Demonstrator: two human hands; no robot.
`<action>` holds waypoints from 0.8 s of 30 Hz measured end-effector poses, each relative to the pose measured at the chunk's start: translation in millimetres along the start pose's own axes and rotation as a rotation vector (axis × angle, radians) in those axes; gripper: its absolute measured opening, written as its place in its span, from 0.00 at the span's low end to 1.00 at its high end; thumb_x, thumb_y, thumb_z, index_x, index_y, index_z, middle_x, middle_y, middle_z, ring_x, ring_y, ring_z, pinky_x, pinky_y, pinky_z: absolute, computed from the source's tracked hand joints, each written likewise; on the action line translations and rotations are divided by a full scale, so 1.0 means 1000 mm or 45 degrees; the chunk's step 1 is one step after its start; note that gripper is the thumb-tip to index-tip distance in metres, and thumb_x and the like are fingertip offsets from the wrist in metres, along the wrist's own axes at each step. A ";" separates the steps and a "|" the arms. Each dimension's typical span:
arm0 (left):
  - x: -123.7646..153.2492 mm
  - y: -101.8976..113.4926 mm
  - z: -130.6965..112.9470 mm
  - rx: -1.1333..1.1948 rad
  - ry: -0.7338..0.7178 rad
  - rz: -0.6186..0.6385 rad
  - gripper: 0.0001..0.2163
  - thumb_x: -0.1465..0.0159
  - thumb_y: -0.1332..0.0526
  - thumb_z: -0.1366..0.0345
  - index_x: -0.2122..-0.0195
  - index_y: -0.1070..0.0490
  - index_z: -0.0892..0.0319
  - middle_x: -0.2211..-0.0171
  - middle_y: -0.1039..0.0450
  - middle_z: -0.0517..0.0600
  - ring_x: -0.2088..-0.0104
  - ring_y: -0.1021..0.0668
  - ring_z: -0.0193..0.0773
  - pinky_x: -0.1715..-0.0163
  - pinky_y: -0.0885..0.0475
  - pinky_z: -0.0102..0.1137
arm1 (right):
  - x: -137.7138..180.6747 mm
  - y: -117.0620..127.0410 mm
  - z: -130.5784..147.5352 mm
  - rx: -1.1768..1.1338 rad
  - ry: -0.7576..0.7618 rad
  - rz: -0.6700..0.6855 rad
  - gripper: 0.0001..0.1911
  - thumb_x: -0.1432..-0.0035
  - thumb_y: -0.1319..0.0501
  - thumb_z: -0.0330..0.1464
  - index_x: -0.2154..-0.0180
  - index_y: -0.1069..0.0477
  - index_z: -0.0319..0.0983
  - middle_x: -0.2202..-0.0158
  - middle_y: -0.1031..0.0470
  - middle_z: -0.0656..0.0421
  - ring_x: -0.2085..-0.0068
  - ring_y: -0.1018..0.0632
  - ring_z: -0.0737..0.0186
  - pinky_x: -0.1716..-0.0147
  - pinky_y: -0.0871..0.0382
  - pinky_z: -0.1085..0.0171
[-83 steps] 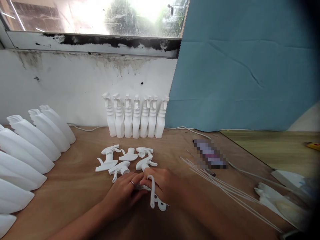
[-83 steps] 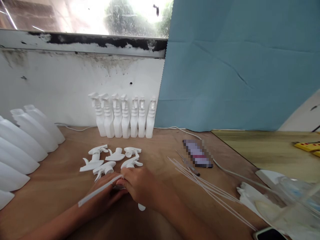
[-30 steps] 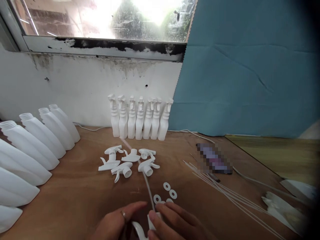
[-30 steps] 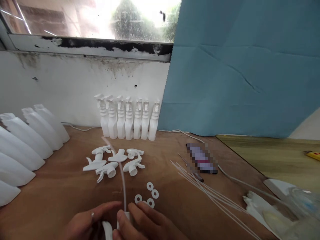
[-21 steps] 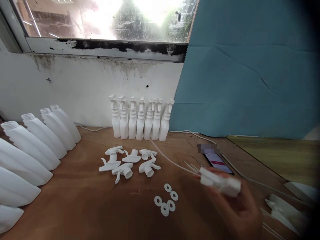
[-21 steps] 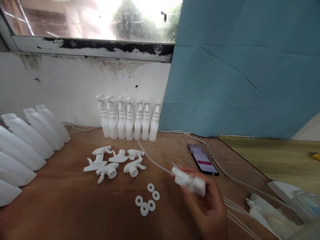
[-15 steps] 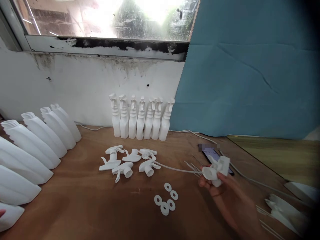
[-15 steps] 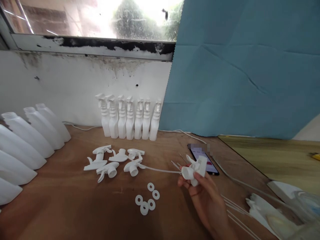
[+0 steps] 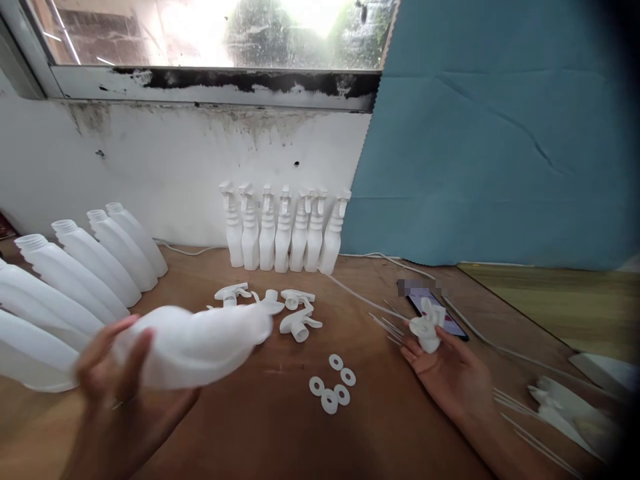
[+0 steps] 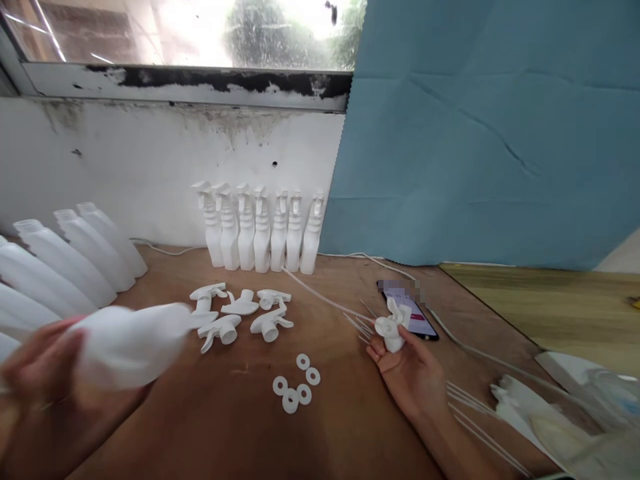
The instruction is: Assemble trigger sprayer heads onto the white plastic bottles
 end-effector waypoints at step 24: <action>-0.017 -0.071 -0.005 0.105 -0.254 0.219 0.37 0.43 0.33 0.65 0.36 0.51 0.48 0.39 0.44 0.58 0.40 0.38 0.56 0.42 0.38 0.53 | 0.003 -0.003 0.001 0.047 0.015 0.011 0.11 0.55 0.35 0.34 0.66 0.26 0.39 0.71 0.25 0.59 0.79 0.34 0.70 0.78 0.34 0.67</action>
Point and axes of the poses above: each hand's wrist, its own x-axis away from the middle knuckle, its own y-axis out of the back of the hand, z = x × y, the point moved 5 cm from there along -x, towards the middle knuckle
